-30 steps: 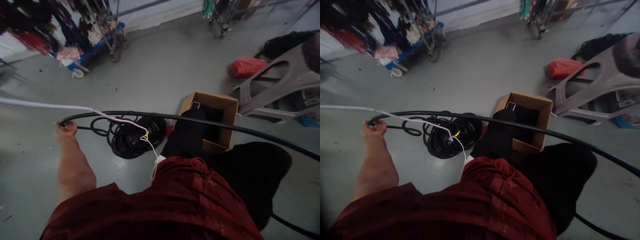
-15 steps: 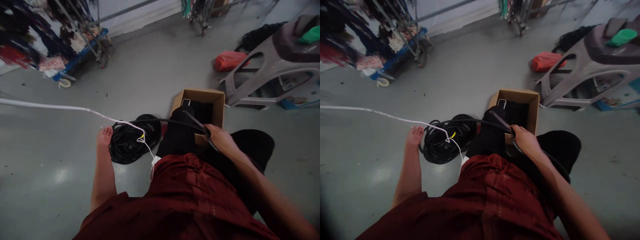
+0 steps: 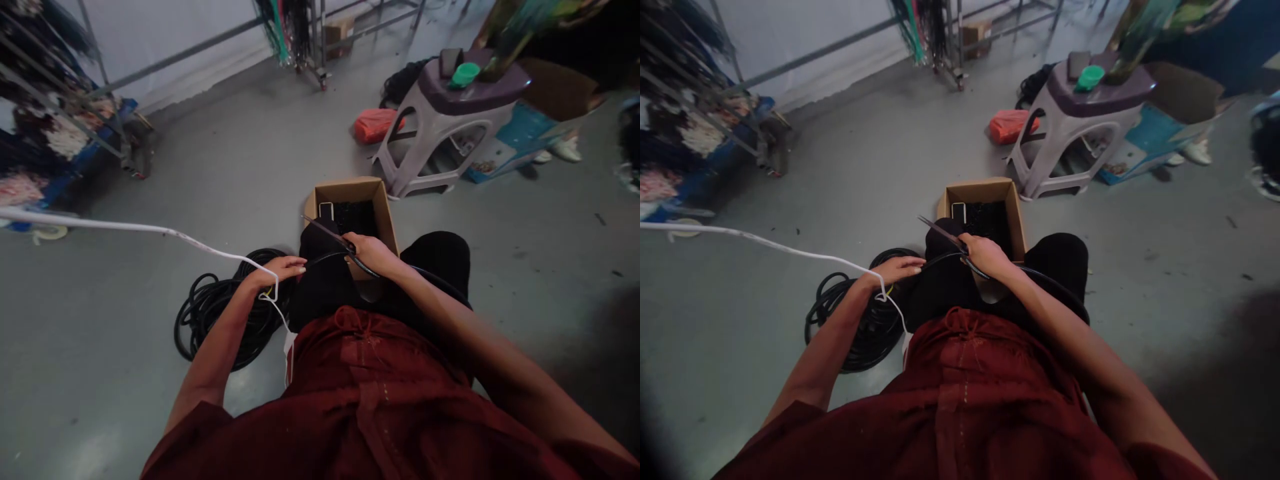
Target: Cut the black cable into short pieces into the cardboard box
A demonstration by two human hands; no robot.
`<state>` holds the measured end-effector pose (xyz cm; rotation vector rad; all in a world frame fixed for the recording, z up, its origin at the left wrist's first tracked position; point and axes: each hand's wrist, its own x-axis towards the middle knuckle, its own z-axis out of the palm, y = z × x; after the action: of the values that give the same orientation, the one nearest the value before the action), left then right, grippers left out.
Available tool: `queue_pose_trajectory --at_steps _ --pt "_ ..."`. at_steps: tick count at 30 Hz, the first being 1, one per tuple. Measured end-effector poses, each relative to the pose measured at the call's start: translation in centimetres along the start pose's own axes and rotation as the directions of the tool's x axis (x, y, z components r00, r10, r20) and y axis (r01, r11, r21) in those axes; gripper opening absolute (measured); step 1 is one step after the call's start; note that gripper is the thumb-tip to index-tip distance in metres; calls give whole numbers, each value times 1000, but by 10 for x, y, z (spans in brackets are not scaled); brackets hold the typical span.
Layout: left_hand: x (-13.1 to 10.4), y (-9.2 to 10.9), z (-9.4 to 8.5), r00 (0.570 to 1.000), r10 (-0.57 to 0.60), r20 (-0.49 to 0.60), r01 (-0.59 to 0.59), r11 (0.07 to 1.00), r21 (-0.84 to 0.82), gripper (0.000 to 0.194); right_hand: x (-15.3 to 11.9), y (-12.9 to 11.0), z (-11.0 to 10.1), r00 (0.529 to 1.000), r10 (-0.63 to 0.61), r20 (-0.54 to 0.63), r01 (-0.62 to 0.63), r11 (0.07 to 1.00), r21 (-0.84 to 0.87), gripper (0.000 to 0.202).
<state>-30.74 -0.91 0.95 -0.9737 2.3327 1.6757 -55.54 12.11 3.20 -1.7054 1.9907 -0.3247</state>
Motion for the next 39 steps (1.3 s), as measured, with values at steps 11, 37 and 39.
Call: queue_pose_trajectory --at_steps 11,37,39 --pt "-31 -32 -22 918 -194 -346 167 980 -108 60 -59 56 -21 999 21 27 -14 967 -253 31" --pt "-72 -19 -73 625 -78 -777 348 919 188 50 -38 82 -53 998 21 -59 -28 991 -130 32" --pt "-66 -16 -72 606 -68 -793 299 943 148 48 -29 79 -46 998 -5 -57 -2 993 -117 33"
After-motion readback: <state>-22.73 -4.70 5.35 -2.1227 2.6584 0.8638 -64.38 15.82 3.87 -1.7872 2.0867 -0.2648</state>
